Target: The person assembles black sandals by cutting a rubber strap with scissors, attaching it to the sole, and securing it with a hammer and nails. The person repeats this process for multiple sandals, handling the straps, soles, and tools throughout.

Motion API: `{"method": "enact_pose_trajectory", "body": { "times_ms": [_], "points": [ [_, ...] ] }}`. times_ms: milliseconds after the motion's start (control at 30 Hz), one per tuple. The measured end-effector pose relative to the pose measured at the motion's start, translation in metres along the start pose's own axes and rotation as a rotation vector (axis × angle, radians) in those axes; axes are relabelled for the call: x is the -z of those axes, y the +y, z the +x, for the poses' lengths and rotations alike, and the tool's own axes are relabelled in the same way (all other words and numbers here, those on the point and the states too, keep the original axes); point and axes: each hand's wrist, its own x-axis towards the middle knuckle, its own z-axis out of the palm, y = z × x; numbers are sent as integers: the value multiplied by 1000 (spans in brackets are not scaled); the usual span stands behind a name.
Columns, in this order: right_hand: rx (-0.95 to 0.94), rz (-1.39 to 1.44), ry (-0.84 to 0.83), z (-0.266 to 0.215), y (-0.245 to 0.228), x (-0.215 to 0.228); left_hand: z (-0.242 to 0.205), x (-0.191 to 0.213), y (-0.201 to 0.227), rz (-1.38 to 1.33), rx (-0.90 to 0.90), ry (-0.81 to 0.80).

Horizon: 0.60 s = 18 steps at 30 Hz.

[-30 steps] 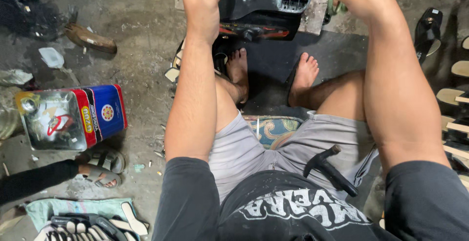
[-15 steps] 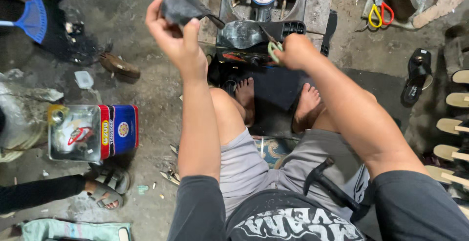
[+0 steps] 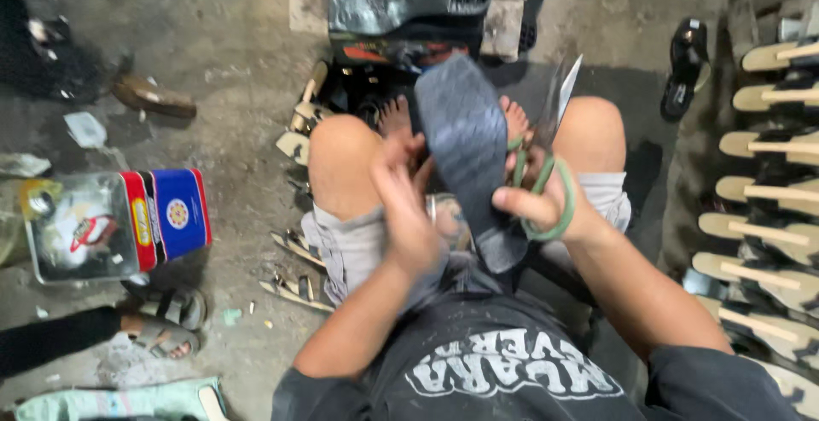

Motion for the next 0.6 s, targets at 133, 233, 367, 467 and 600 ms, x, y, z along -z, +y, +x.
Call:
{"method": "enact_pose_trajectory", "body": {
  "times_ms": [133,233,367,467,600],
  "points": [
    [6,-419,53,-46,15,-19,16,20,11,-309,436,-207],
    [33,-391,94,-67,14,-6,7,22,20,-126,386,-275],
    [-11,-193,170,-86,-4,22,-6,23,31,-45,312,-312],
    [72,-309,75,-92,-14,24,-11,23,39,48,302,-373],
    [188,-664,-45,-89,-29,19,-10,23,46,159,188,-466]
  ]
}}
